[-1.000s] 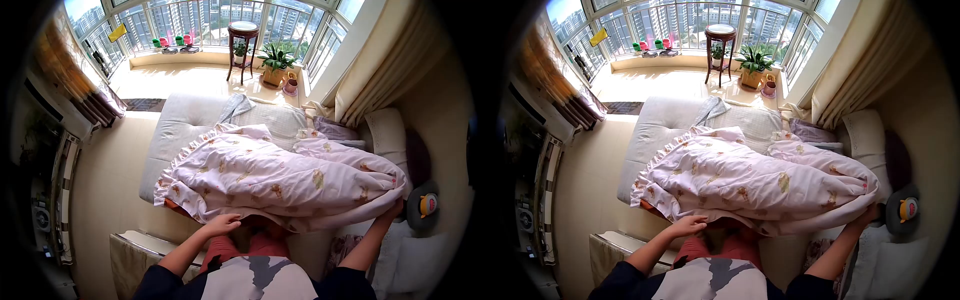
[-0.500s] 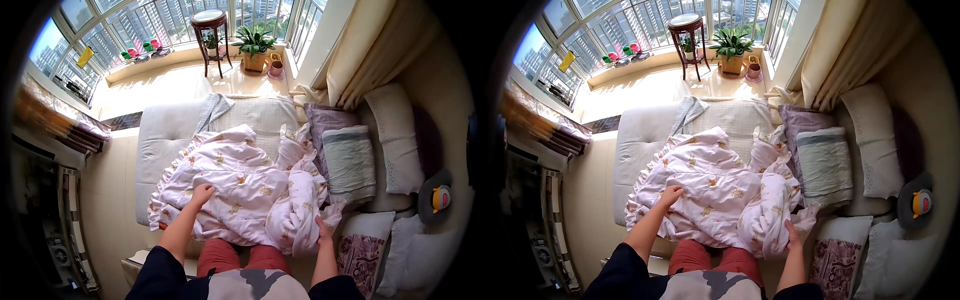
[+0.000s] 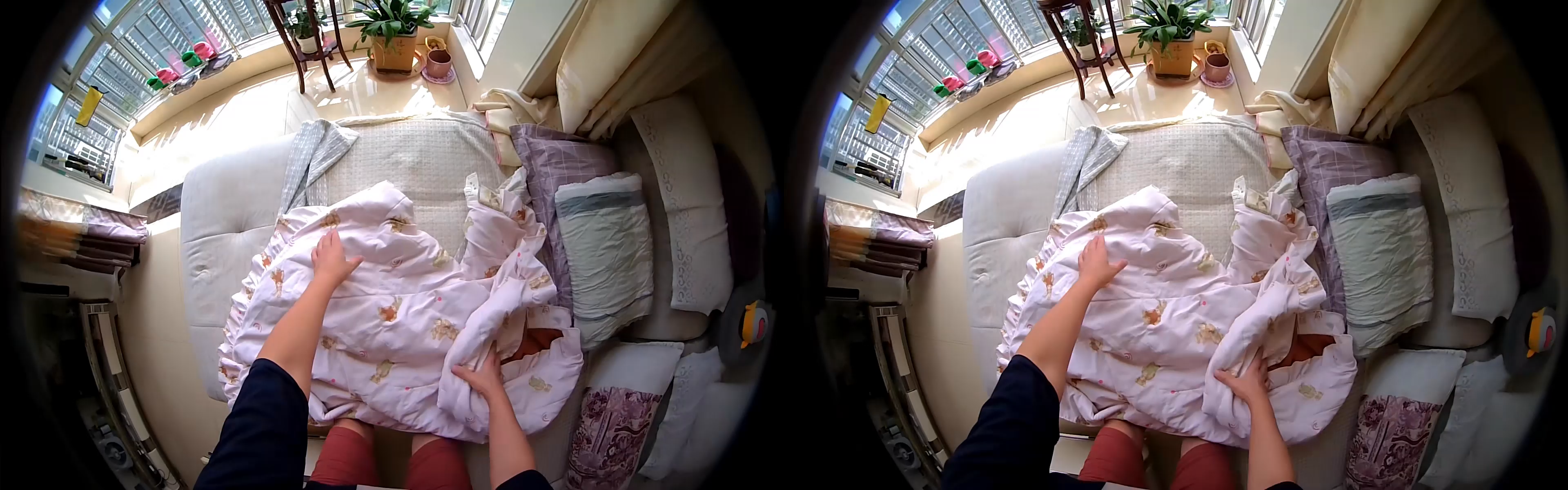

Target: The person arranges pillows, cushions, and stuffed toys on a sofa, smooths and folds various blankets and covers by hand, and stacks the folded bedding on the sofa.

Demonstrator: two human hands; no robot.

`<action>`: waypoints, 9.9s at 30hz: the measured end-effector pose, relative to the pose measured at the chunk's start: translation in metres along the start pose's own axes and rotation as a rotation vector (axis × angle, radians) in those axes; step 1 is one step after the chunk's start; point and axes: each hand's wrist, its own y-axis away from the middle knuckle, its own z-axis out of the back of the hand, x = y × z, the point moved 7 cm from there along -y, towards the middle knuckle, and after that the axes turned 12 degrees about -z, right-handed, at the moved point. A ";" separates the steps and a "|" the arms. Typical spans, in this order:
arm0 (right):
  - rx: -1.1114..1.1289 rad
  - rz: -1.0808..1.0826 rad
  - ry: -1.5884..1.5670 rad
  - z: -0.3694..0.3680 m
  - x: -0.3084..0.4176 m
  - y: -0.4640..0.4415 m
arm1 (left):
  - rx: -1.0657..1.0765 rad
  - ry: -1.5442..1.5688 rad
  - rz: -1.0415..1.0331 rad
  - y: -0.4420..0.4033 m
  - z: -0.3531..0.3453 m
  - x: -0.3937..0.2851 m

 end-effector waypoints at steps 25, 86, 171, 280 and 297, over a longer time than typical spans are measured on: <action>0.208 1.175 -1.616 0.484 0.233 0.220 | -0.856 2.053 0.457 -0.094 0.458 0.226; 0.518 0.800 -1.667 0.339 0.086 0.310 | 0.417 1.995 1.765 0.347 0.134 -0.052; 0.235 0.629 -0.060 -0.007 0.164 0.021 | -0.277 1.929 1.499 0.290 0.132 -0.081; 0.295 0.708 -0.649 0.135 -0.012 0.318 | 0.983 0.204 -0.665 0.150 0.245 -0.065; 0.539 0.335 -1.016 0.123 -0.125 0.341 | 0.578 0.233 -0.840 0.107 0.244 -0.060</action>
